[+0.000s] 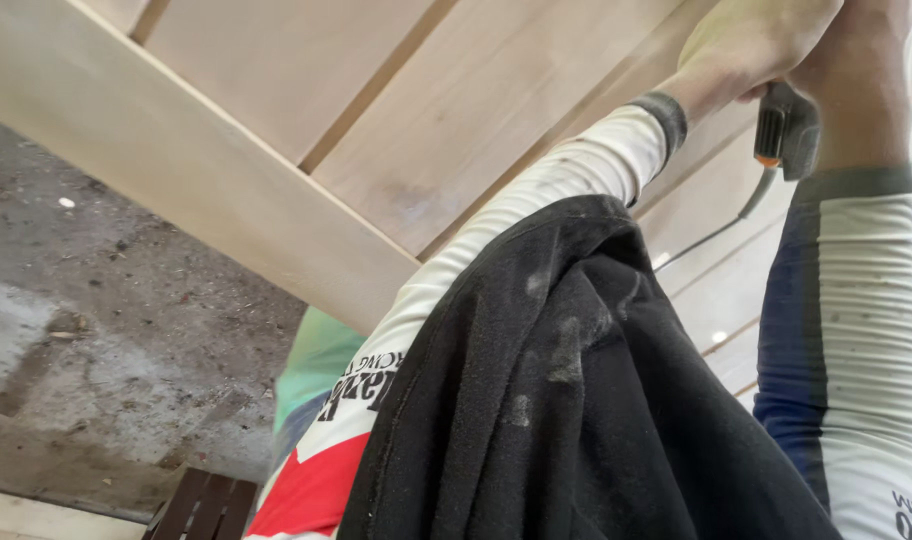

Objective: The person sands a wooden panel using a handheld power sander, moving the tool across the surface and edges while holding the wood steady with their other hand.

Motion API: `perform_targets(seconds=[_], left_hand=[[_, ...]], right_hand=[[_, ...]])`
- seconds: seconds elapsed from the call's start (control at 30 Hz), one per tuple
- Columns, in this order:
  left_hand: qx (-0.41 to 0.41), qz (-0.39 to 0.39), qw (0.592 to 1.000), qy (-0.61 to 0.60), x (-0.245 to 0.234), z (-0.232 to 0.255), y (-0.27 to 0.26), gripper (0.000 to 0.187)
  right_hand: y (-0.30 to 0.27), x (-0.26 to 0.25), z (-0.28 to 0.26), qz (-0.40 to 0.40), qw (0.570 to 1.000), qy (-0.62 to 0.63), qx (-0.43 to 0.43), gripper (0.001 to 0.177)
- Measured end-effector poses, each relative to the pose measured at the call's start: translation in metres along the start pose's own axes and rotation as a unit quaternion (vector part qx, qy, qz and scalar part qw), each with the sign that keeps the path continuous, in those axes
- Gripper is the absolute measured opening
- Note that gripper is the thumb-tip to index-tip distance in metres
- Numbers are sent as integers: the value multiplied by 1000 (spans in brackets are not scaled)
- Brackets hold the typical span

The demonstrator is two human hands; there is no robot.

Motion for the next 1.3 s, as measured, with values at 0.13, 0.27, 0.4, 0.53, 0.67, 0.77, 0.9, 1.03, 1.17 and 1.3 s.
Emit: perform_targets(seconds=[0.13,0.27,0.4,0.53,0.67,0.77,0.9,1.03,1.17,1.3], left_hand=[[82,122,984,-101,-63,-19,-81,100],[-8,111,986,-126,-113,-77,-183,104],[1,151,968,-199,-148,-105,-268,110],[3,118,966,-230,-149,-128,-314,112],[7,123,949,-291,-143,-145,-337,110],[-6,146,934,-327,-140,-155,-349,110],[5,130,934,-334,-135,-151,-345,111],[27,92,938,-335,-119,-140,-320,111],[33,90,943,-318,-103,-123,-282,110],[16,83,967,-240,-92,-109,-257,111]], right_hand=[[-14,19,-65,-17,999,18,-30,52],[-55,56,-146,-89,994,61,27,56],[-90,74,-217,-131,990,46,24,60],[-110,92,-262,-202,978,47,-9,52],[-127,95,-278,-219,975,8,-34,48],[-135,94,-282,-210,976,2,-59,44],[-132,99,-276,-239,968,-11,-76,47],[-118,93,-265,-238,967,-5,-87,45],[-94,68,-241,-178,979,-41,-90,45],[-88,62,-212,-173,981,-43,-72,55]])
Point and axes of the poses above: each hand's wrist, its own y-axis towards the middle knuckle, its own x-axis out of the palm, z = x × y, the point moved 9 cm from there along y, towards the middle knuckle, and after that the axes turned 4 degrees about z, right-handed, at the moved point
